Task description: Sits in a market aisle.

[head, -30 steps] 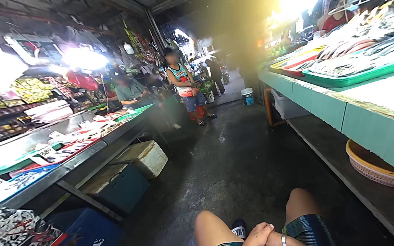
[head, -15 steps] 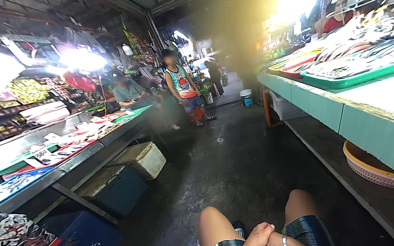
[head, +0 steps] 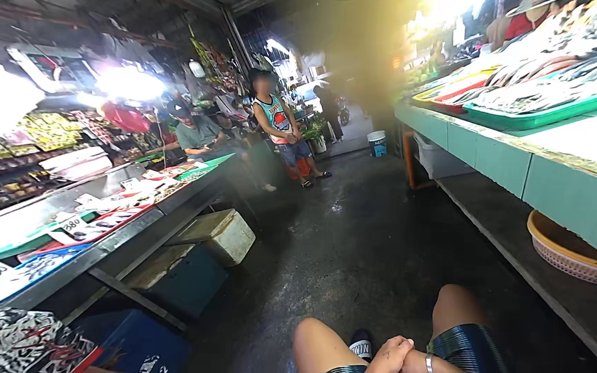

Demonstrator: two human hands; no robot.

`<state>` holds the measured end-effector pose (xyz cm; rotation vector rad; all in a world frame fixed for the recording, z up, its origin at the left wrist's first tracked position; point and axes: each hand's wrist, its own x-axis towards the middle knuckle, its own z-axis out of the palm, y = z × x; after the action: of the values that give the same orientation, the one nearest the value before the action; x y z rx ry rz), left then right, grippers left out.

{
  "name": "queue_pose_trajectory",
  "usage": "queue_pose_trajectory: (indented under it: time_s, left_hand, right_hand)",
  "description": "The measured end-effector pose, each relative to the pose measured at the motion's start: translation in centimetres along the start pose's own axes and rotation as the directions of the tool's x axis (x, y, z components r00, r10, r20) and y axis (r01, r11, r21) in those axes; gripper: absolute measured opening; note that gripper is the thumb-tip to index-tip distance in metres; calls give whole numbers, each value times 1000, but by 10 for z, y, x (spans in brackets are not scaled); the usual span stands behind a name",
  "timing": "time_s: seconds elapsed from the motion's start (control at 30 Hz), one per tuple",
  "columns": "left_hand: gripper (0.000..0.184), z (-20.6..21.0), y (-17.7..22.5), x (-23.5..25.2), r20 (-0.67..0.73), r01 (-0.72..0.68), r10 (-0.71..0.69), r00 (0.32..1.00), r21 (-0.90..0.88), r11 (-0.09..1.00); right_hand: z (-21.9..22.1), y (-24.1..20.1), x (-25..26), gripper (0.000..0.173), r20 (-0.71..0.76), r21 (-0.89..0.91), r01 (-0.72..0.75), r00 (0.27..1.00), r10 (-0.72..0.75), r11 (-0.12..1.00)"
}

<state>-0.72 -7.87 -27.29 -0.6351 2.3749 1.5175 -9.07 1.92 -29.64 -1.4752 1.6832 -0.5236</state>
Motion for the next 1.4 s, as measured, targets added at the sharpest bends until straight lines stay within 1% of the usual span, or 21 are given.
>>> queue_pose_trajectory:
  time_s: [0.07, 0.17, 0.27, 0.33, 0.4, 0.47, 0.53, 0.6, 0.7, 0.77, 0.87, 0.97, 1.07, 1.1, 1.2, 1.3, 1.4]
  left_hand:
    - [51, 0, 4, 0, 9, 3, -3, 1000, 7, 1000]
    - [51, 2, 8, 6, 13, 2, -3, 1000, 38, 999]
    - [50, 4, 11, 12, 3, 3, -3, 1000, 57, 998]
    - [50, 6, 11, 15, 2, -3, 3, 1000, 57, 998]
    - [49, 7, 13, 15, 14, 2, -2, 1000, 45, 999]
    - [49, 7, 14, 13, 18, 8, -9, 1000, 34, 999]
    - [49, 6, 11, 9, 16, 13, -13, 1000, 20, 1000]
    - [50, 3, 6, 6, 10, 16, -16, 1000, 20, 1000]
    - [50, -1, -4, 2, 6, 20, -20, 1000, 15, 1000]
    - [50, -2, -8, 0, 2, 16, -16, 1000, 6, 1000]
    - [50, 0, -7, 2, 0, 11, -11, 1000, 5, 1000]
    - [51, 2, 3, 6, 16, 4, -4, 1000, 36, 999]
    - [50, 4, 14, 8, 18, 9, -10, 1000, 38, 999]
    - [50, 4, 15, 9, 16, 12, -12, 1000, 38, 999]
    - [49, 6, 12, 13, 6, 6, -6, 1000, 50, 999]
    - [50, 4, 12, 9, 17, 15, -15, 1000, 32, 999]
    - [50, 3, 6, 6, 10, 14, -14, 1000, 9, 1000]
  right_hand:
    - [-1, 2, -1, 40, 5, -18, 7, 1000, -7, 1000]
    - [-7, 1, -5, 41, 1, 4, -29, 1000, 29, 1000]
    - [5, 30, 8, 43, -62, 29, -65, 996, 67, 997]
    - [12, 48, 17, 44, -85, 51, -61, 994, 65, 997]
    - [15, 53, 18, 45, -86, 64, -75, 993, 80, 995]
    - [15, 51, 18, 44, -59, 33, -94, 994, 96, 995]
    - [10, 38, 14, 43, -30, -2, -83, 996, 83, 997]
    - [10, 29, 14, 42, -21, 12, -74, 997, 74, 997]
    - [7, 11, 10, 41, 0, 80, -57, 998, 57, 995]
    - [4, 3, 7, 42, 18, 80, -46, 999, 45, 996]
    - [2, 4, 3, 42, -7, 93, -35, 999, 36, 995]
    - [-3, 5, -3, 42, -41, 115, -39, 998, 44, 993]
    - [-3, 12, -4, 39, -59, 150, -61, 996, 71, 987]
    - [-1, 17, -2, 39, -57, 138, -75, 995, 84, 988]
    - [5, 30, 5, 42, -65, 113, -92, 993, 100, 989]
    - [9, 34, 10, 40, -54, 128, -105, 992, 113, 986]
    - [12, 34, 16, 39, -37, 120, -68, 997, 73, 990]
